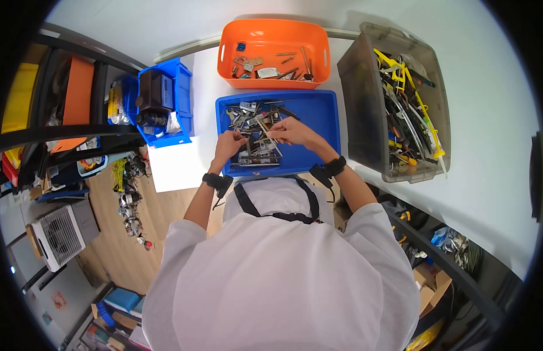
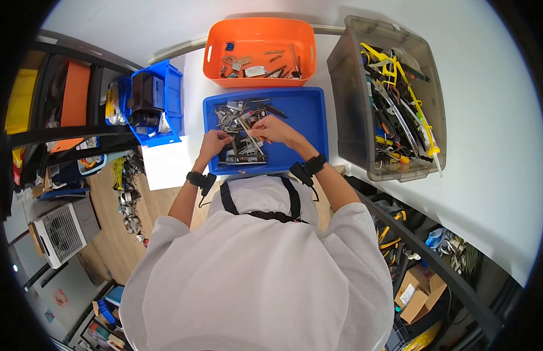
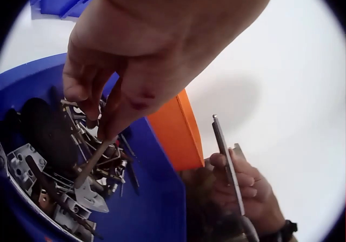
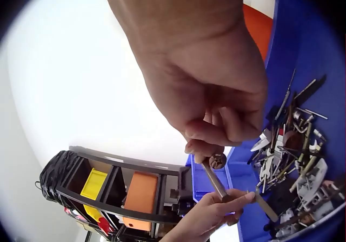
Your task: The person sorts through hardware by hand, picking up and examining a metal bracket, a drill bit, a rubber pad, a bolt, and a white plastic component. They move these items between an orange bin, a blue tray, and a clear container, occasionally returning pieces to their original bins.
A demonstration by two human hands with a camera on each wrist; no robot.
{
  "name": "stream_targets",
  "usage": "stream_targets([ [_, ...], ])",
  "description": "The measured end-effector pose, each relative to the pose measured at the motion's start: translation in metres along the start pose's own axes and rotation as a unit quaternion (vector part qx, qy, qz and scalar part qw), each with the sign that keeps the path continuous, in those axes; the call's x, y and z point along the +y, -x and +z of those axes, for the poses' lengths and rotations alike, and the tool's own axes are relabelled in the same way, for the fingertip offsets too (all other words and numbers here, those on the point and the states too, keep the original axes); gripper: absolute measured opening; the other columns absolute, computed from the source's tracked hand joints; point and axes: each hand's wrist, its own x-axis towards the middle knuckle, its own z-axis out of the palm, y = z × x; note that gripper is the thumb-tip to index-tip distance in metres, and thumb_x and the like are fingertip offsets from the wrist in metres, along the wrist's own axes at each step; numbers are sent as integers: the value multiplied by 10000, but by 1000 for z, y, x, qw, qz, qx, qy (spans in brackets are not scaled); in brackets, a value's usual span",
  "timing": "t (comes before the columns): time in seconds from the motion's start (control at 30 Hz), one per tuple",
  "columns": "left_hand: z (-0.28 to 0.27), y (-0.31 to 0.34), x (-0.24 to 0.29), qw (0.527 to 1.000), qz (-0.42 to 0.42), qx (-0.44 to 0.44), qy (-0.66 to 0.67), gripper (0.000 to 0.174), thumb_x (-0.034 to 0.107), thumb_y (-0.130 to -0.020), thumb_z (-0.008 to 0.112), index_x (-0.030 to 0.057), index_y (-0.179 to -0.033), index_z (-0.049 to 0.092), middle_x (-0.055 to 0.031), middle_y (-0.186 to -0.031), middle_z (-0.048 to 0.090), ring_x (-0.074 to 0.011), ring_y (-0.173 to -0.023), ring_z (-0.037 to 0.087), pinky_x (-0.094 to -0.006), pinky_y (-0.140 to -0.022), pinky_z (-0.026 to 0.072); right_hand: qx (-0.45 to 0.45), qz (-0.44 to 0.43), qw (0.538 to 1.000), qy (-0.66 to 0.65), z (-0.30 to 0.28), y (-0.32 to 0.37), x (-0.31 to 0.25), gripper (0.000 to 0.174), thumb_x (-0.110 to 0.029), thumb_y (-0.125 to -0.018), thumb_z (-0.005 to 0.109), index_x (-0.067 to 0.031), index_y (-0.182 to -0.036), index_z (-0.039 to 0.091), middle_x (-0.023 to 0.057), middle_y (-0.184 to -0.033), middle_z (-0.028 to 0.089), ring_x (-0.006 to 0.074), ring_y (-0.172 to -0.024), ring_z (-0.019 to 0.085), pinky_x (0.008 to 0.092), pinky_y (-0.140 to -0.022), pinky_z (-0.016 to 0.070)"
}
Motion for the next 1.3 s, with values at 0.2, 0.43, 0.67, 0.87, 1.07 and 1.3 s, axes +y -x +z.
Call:
stream_targets([
  [0.2,10,-6,-19,1000,-9,11,-20,249,273,-826,784,47,-928,788,-167,-840,750,-314,-798,734,-404,-747,565,1,14,998,65,-1,-7,22,278,-268,-956,696,-20,-835,731,-26,-597,551,64,-513,493,243,-467,390],
  [0.43,18,-9,-31,999,-20,-15,47,264,278,-821,791,46,-946,791,-162,-861,758,-306,-812,736,-390,-768,562,2,29,991,134,8,-21,47,276,-250,-936,702,2,-831,744,9,-605,600,96,-514,530,269,-484,434],
  [0.67,20,-11,-33,999,-17,0,29,284,282,-815,797,40,-963,787,-168,-879,758,-308,-836,739,-387,-782,568,0,27,988,149,12,-28,52,263,-238,-920,710,9,-840,749,12,-600,609,104,-510,542,283,-486,442],
  [0.87,7,-9,0,999,13,-29,12,303,287,-858,771,47,-1044,770,-165,-898,760,-280,-861,742,-372,-785,566,0,23,983,181,15,-27,51,242,-239,-920,712,-7,-872,760,23,-589,613,108,-508,553,286,-487,441],
  [1.07,2,-8,10,977,82,-106,164,221,200,-935,708,23,-1060,745,-98,-926,764,-164,-802,704,-319,-766,547,-27,-13,985,172,17,-24,42,256,-256,-910,729,-2,-912,760,26,-591,619,109,-508,561,294,-486,443],
  [1.3,3,5,12,952,-31,-157,263,267,186,-968,677,17,-1174,691,-47,-911,719,-88,-672,527,-245,-564,415,10,1,964,265,21,-37,62,222,-240,-882,745,-19,-904,758,84,-614,658,189,-547,638,347,-559,503],
])
